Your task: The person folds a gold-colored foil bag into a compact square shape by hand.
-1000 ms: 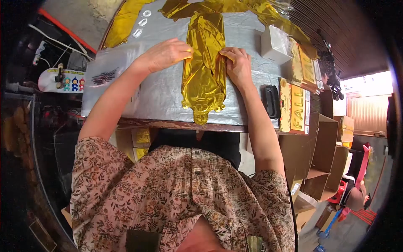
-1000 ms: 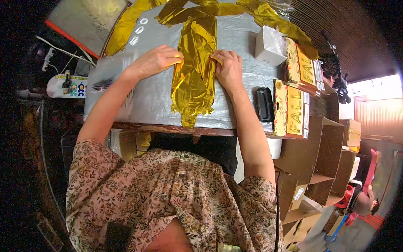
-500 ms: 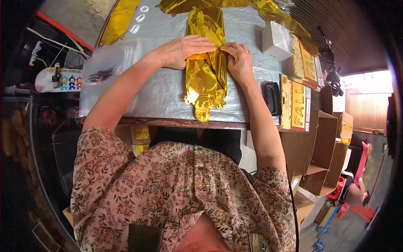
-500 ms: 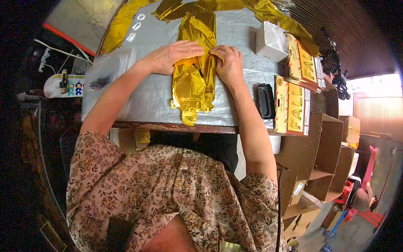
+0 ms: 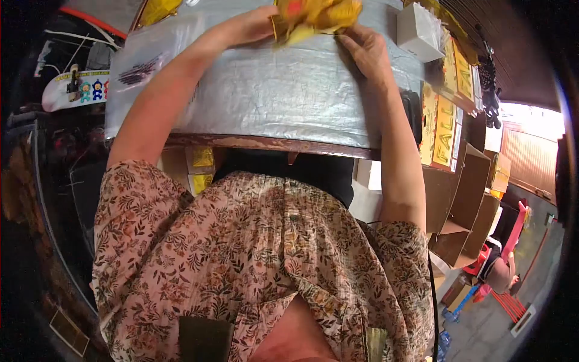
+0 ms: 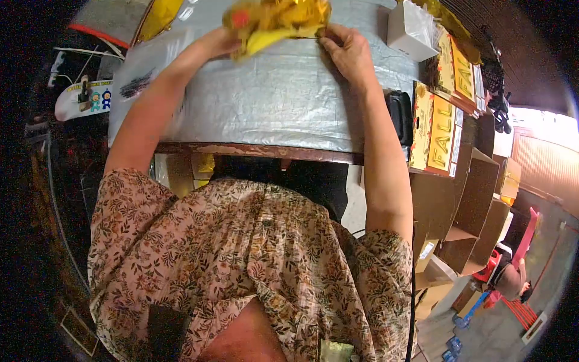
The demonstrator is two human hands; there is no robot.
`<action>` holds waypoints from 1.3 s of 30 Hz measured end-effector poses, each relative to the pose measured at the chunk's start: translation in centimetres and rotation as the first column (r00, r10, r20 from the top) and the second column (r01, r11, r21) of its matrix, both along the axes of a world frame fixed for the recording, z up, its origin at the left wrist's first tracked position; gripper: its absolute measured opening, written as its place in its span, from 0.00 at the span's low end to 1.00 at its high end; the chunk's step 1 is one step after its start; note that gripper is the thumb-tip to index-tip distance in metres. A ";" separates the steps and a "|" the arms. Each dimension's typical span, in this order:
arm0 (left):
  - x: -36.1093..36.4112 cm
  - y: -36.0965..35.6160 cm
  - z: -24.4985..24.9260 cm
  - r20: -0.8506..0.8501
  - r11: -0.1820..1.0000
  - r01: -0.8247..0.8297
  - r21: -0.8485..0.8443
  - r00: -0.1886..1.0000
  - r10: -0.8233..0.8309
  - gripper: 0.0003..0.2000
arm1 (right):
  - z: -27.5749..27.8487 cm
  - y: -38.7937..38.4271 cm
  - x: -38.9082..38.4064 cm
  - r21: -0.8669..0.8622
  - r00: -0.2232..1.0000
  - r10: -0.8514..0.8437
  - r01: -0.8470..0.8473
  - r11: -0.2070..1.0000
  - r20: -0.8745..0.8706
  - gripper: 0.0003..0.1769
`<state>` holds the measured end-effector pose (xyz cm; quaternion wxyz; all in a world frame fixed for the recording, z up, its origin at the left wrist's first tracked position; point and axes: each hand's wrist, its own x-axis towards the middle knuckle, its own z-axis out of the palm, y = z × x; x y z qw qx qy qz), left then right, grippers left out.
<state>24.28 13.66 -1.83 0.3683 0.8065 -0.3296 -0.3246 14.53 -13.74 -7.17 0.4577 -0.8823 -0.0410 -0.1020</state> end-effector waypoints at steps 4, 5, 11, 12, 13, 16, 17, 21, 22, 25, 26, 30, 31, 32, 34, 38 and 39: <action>2.9 1.1 -6.1 0.238 0.962 -0.179 -0.206 0.944 0.227 0.24 | -0.7 0.3 0.5 0.155 0.997 -0.075 0.077 0.985 -0.020 0.13; 1.7 -0.1 -2.7 0.159 0.956 -0.025 -0.291 0.985 0.074 0.28 | -0.2 0.5 0.4 0.153 0.995 -0.077 0.086 0.985 -0.064 0.13; 2.6 -0.9 -1.9 0.057 0.977 -0.091 -0.192 0.993 0.104 0.34 | -2.0 -0.5 1.2 0.323 0.997 -0.016 0.041 0.946 -0.079 0.13; 3.2 -0.9 -2.9 0.100 0.948 -0.011 -0.319 0.994 0.045 0.34 | -1.9 -0.4 1.2 0.306 0.998 -0.016 0.035 0.951 -0.064 0.14; 3.0 -0.8 -2.8 0.100 0.948 -0.013 -0.319 0.994 0.047 0.34 | -1.6 -0.4 1.0 0.307 0.998 -0.014 0.033 0.951 -0.064 0.14; 2.1 -0.5 -1.8 -0.029 0.947 -0.117 -0.298 0.993 0.113 0.32 | -1.3 -0.4 0.5 0.102 0.990 -0.090 0.101 0.990 -0.107 0.15; 1.9 -0.3 -0.5 -0.048 0.977 -0.153 -0.149 0.988 0.148 0.30 | -1.4 -0.5 0.5 0.034 0.994 -0.084 0.087 0.996 -0.062 0.14; 2.5 -0.3 -1.4 -0.031 0.947 -0.130 -0.295 0.991 0.127 0.28 | -0.3 0.2 0.2 -0.154 0.994 -0.039 0.055 0.987 0.107 0.12; 2.7 -0.3 -1.2 -0.024 0.946 -0.130 -0.297 0.991 0.129 0.28 | -0.3 0.2 0.5 -0.155 0.993 -0.037 0.054 0.986 0.114 0.12; 2.2 -0.1 -0.9 -0.060 0.952 -0.110 -0.286 0.993 0.097 0.28 | -0.7 0.4 0.2 -0.095 0.994 -0.032 0.043 0.995 0.107 0.12; 1.6 0.2 -0.8 0.053 0.914 -0.028 -0.406 0.997 0.055 0.26 | -0.8 0.4 0.2 -0.045 0.996 -0.063 0.065 0.997 0.061 0.11; 2.4 1.1 -0.1 -0.034 0.964 -0.247 -0.092 0.969 0.245 0.19 | -1.7 0.1 1.0 0.033 0.998 -0.070 0.070 0.997 -0.001 0.10; 1.8 1.7 -0.3 -0.034 0.965 -0.248 -0.089 0.969 0.246 0.19 | -1.8 0.1 0.9 0.036 0.998 -0.069 0.069 0.997 -0.003 0.10; 0.8 2.4 -0.7 0.062 0.947 -0.243 -0.209 0.963 0.261 0.18 | -1.7 0.1 1.0 0.032 0.997 -0.076 0.076 0.997 0.002 0.10; -0.2 3.1 -2.2 0.148 0.920 -0.228 -0.319 0.947 0.286 0.16 | -2.1 0.2 1.2 0.034 0.997 -0.078 0.078 0.996 -0.002 0.10; 0.1 3.3 -6.9 0.262 0.877 -0.354 -0.325 0.857 0.443 0.17 | -2.0 0.3 1.8 0.078 0.982 -0.113 0.126 0.989 -0.149 0.12; 0.3 3.4 -7.9 0.331 0.873 -0.365 -0.323 0.821 0.465 0.22 | -1.7 0.5 1.7 0.058 0.976 -0.131 0.143 0.988 -0.174 0.13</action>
